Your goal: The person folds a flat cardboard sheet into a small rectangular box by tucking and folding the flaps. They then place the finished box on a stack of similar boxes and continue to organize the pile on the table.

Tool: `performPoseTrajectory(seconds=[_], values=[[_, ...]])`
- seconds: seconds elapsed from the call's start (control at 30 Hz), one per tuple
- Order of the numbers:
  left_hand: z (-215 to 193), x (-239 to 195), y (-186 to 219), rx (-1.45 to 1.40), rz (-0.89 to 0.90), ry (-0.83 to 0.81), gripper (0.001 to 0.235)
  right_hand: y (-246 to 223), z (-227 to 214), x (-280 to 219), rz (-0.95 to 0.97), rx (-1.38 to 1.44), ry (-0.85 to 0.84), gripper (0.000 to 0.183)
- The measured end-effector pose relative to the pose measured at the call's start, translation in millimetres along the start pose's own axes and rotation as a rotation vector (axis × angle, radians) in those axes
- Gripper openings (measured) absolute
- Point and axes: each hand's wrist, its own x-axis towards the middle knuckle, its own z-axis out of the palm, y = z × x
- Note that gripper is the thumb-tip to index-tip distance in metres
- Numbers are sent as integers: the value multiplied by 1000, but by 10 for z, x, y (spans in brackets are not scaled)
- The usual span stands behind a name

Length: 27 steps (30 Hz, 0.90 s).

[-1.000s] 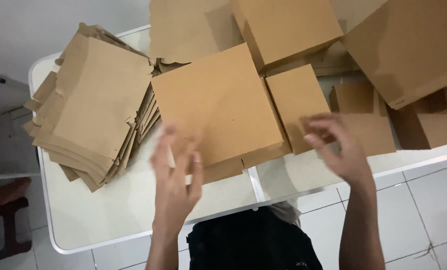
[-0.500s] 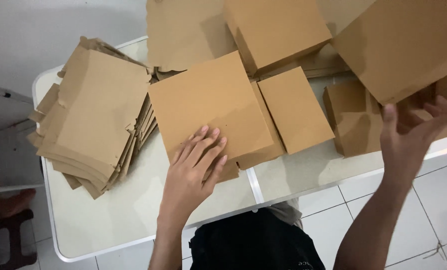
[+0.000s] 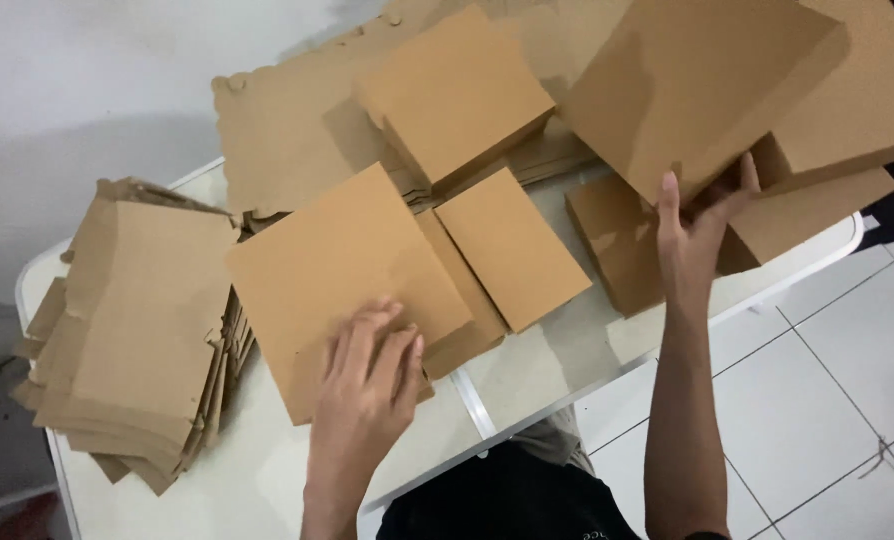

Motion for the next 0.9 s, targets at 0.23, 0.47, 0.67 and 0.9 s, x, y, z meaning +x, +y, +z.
performPoseTrajectory(seconds=[0.23,0.47,0.67,0.9], values=[[62,103,100,-55,123,-92,10,255,19,177,-27,-17,59,68],[101,110,97,-191,-25,-109,26,-785,-217,-95,55,293,34,59],[-99,157,102,-775,-487,-43,76,-805,1,-409,508,451,-277,48],[-144,-58,-32,-890,-469,44,63,-797,438,-346,124,465,-682,67]])
